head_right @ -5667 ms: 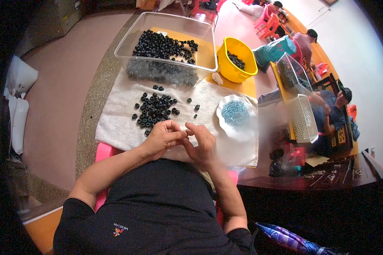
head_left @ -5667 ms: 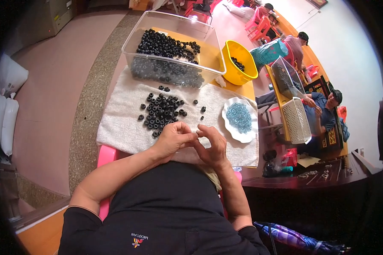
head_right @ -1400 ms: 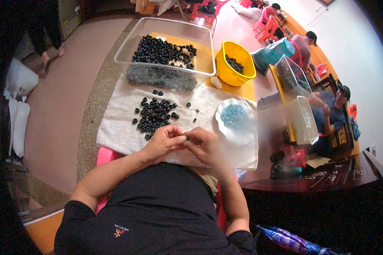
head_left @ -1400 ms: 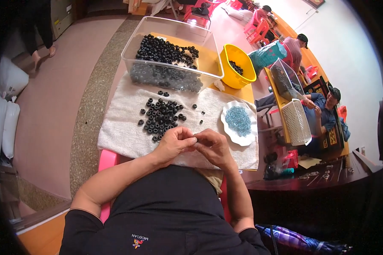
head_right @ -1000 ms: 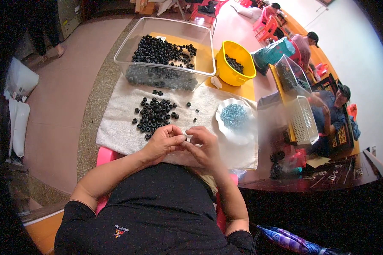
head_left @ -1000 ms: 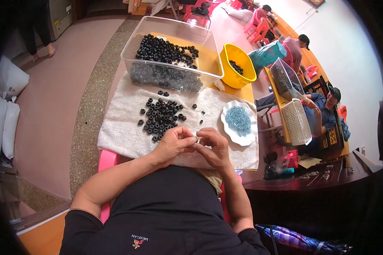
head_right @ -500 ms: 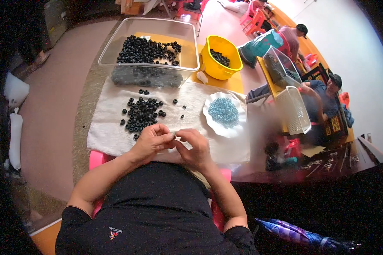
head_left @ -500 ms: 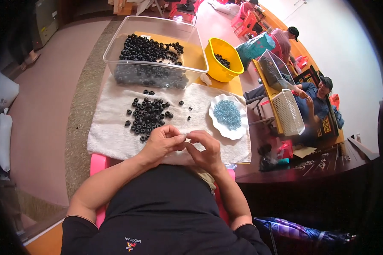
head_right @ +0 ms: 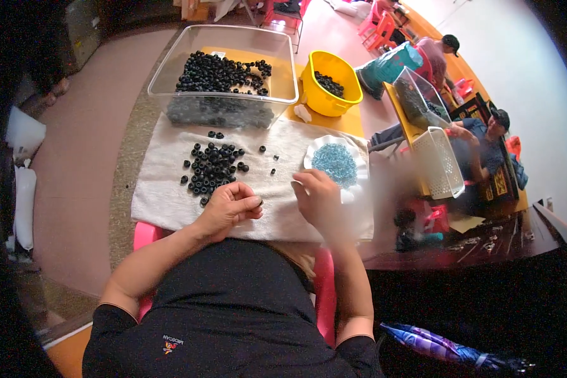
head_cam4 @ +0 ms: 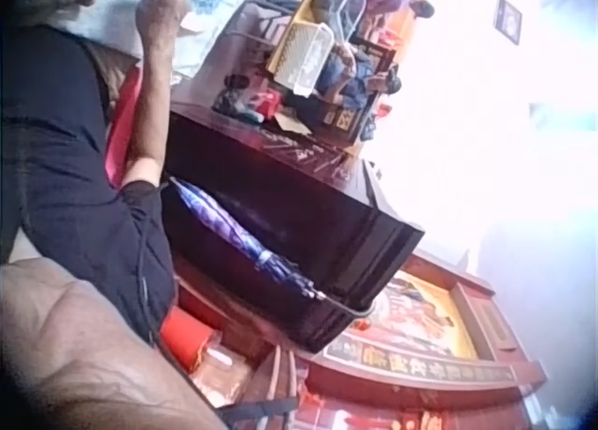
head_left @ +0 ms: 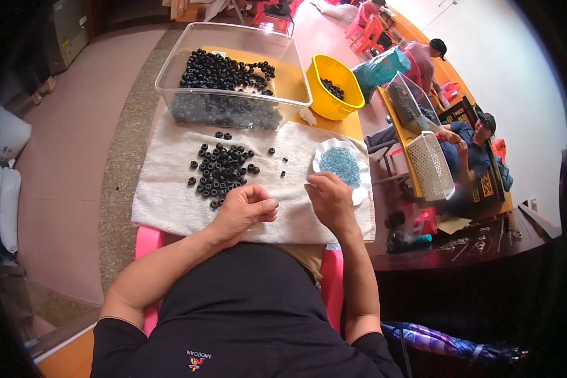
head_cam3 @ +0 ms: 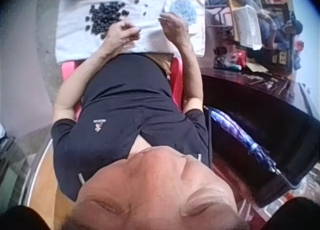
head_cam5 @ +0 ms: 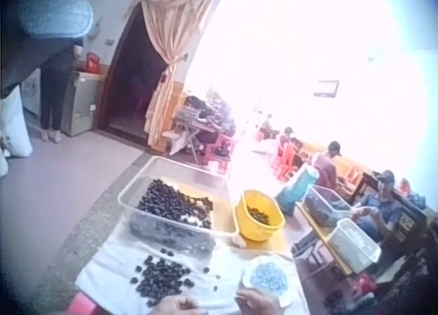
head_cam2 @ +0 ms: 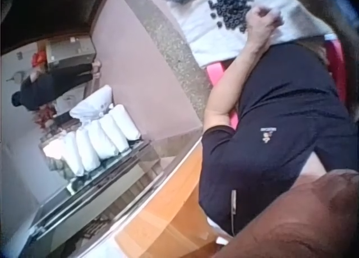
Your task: Sorting and inspecting small black plastic components at a workstation.
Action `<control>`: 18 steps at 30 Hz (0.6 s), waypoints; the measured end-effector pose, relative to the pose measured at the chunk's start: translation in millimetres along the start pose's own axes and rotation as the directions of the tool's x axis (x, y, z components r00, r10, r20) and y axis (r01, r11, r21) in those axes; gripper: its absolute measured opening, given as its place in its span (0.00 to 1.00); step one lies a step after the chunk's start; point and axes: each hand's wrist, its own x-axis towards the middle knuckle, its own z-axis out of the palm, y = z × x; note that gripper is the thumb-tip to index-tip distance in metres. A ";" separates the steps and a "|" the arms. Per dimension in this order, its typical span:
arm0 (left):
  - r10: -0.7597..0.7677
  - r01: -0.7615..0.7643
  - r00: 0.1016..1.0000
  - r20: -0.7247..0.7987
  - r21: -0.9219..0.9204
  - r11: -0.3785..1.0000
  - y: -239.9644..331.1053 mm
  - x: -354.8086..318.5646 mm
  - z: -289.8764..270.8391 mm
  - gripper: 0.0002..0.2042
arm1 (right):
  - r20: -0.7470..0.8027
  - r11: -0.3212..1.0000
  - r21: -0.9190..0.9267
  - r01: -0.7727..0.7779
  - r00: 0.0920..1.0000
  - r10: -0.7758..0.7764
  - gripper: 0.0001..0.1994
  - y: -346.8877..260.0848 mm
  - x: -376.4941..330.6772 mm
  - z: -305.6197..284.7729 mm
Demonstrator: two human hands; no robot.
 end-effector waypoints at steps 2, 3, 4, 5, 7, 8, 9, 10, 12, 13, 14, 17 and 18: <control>-0.002 0.002 1.000 -0.008 -0.005 1.000 -0.6 0.5 -0.1 0.06 | 0.036 1.000 0.013 0.022 0.999 -0.023 0.05 3.7 11.9 13.5; 0.004 -0.004 1.000 0.005 -0.011 1.000 -1.1 0.6 -0.4 0.06 | 0.066 1.000 -0.011 0.024 0.998 -0.024 0.05 4.3 17.5 18.8; 0.009 -0.009 1.000 0.019 -0.016 1.000 -1.3 0.5 -0.4 0.06 | 0.096 0.999 -0.035 0.028 0.995 -0.024 0.05 4.0 22.9 22.5; 0.011 -0.010 1.000 0.016 -0.018 1.000 -0.9 0.5 -0.3 0.06 | 0.149 0.998 -0.063 -0.019 0.988 0.028 0.06 3.0 27.6 23.9; 0.007 -0.006 1.000 0.027 -0.009 1.000 0.4 0.7 -0.3 0.06 | 0.216 0.993 -0.116 -0.023 0.975 0.048 0.06 1.3 34.2 30.3; 0.009 -0.008 1.000 0.024 -0.010 1.000 0.2 0.2 -0.1 0.06 | 0.276 0.985 -0.172 -0.027 0.958 0.075 0.07 0.9 36.0 32.4; 0.011 -0.010 1.000 0.017 -0.015 1.000 0.2 0.0 0.2 0.06 | 0.276 0.985 -0.171 -0.024 0.958 0.071 0.07 2.8 37.1 34.3; 0.012 -0.012 1.000 0.011 -0.020 1.000 0.4 -0.1 0.5 0.06 | 0.368 0.978 -0.203 -0.048 0.922 0.121 0.07 5.9 37.3 36.5; 0.016 -0.015 1.000 0.016 -0.021 1.000 -1.4 1.4 -1.1 0.07 | 0.454 0.970 -0.234 -0.066 0.875 0.169 0.07 6.4 37.7 38.9; 0.016 -0.015 1.000 0.023 -0.023 1.000 -2.1 1.8 -2.0 0.07 | 0.440 0.972 -0.220 -0.084 0.880 0.176 0.07 4.5 36.7 40.2; 0.017 -0.016 1.000 0.021 -0.022 1.000 -2.3 2.1 -2.5 0.07 | 0.426 0.973 -0.205 -0.102 0.886 0.183 0.07 3.2 35.8 41.2; 0.020 -0.019 0.999 0.025 -0.023 1.000 -1.8 0.9 -1.7 0.07 | 0.406 0.985 -0.149 -0.090 0.902 0.144 0.08 3.0 33.2 40.5; 0.016 -0.016 1.000 0.018 -0.024 1.000 -1.6 1.0 -1.4 0.07 | 0.405 0.985 -0.149 -0.091 0.903 0.144 0.08 3.3 32.2 40.7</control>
